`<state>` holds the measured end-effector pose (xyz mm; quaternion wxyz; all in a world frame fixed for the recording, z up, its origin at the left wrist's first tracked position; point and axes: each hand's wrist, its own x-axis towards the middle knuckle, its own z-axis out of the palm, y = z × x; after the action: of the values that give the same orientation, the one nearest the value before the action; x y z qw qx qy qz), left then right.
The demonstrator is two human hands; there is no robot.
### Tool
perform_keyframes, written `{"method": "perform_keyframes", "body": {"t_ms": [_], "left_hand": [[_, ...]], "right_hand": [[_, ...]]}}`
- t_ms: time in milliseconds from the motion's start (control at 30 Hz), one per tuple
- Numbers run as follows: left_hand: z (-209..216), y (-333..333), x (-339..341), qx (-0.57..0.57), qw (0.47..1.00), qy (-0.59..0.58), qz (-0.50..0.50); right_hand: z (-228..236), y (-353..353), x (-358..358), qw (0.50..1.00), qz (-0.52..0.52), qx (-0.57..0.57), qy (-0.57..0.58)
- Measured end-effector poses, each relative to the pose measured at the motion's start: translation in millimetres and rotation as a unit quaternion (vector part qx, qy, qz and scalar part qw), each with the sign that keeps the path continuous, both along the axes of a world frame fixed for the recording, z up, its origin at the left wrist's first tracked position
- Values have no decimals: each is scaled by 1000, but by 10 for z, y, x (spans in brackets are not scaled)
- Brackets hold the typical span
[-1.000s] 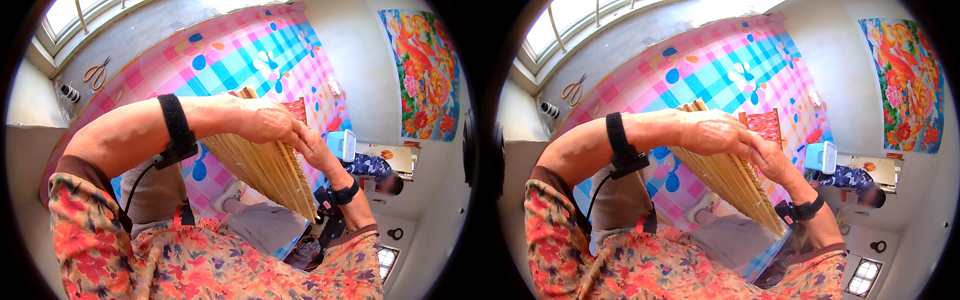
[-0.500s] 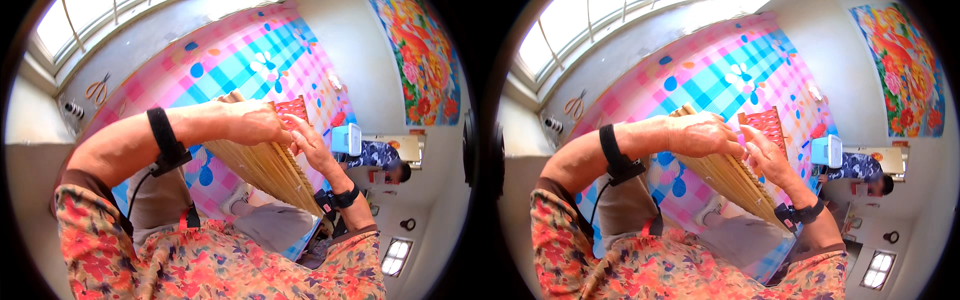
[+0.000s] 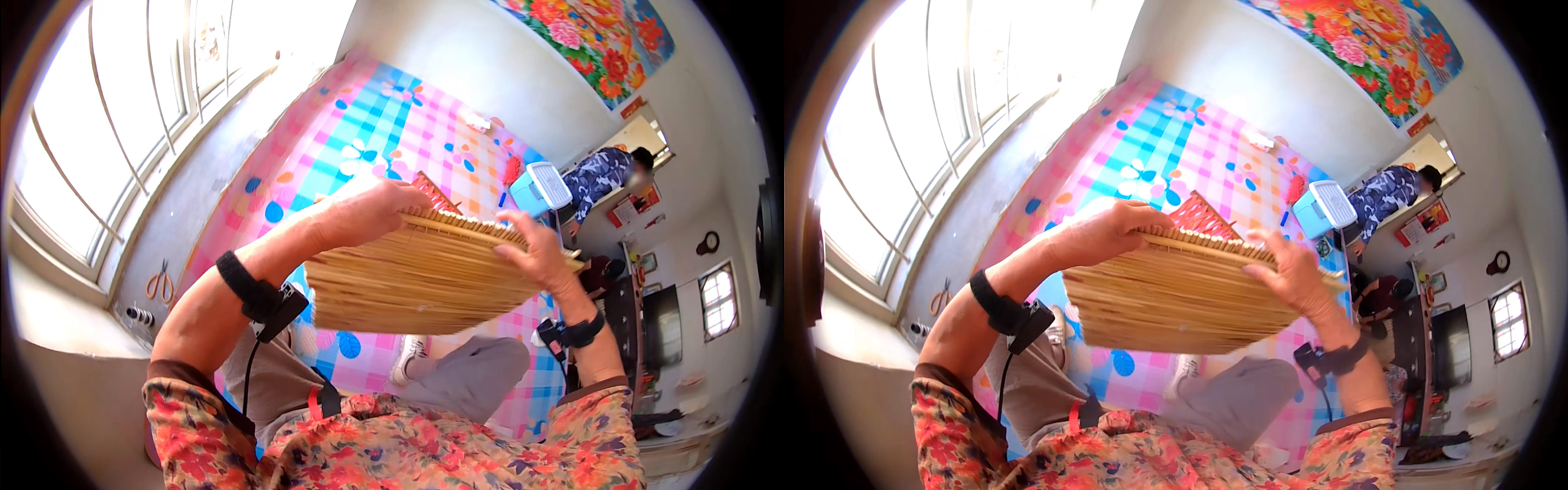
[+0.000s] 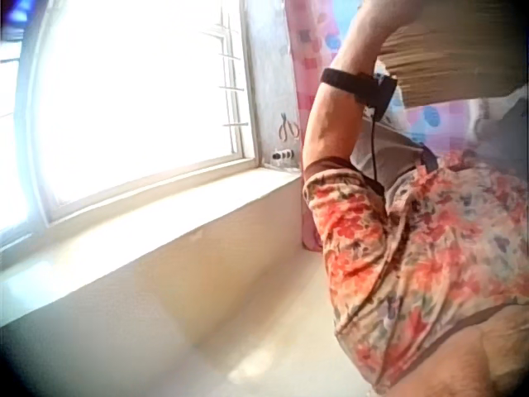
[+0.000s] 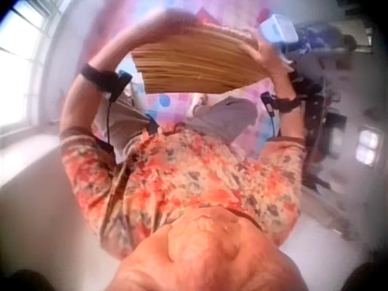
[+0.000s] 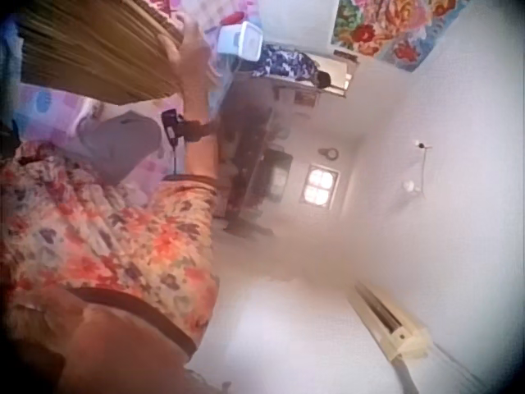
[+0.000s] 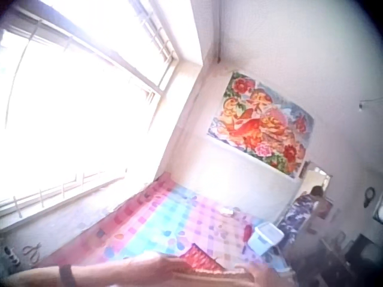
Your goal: The person assembles a bamboo mat by threading a cord through the individual slats and trimming excess material with scissors.
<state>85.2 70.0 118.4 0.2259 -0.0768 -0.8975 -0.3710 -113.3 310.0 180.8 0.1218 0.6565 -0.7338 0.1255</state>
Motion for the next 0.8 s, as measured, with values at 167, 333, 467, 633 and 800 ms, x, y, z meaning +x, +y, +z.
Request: {"method": "perform_keyframes", "body": {"t_ms": [167, 333, 467, 633, 800], "left_hand": [[85, 97, 116, 119, 992, 31, -14], [137, 131, 146, 240, 970, 4, -36], [122, 21, 211, 243, 969, 27, -35], [15, -89, 281, 259, 965, 37, -34], [-75, -143, 302, 274, 961, -11, -25]], "right_hand": [[855, -92, 272, 994, 12, 113, 3], [1141, -218, 287, 985, 75, 149, 39], [1236, -385, 377, 981, 77, 172, 37], [1198, -543, 395, 976, 94, 189, 57], [1161, -620, 446, 974, 94, 195, 64]]}}
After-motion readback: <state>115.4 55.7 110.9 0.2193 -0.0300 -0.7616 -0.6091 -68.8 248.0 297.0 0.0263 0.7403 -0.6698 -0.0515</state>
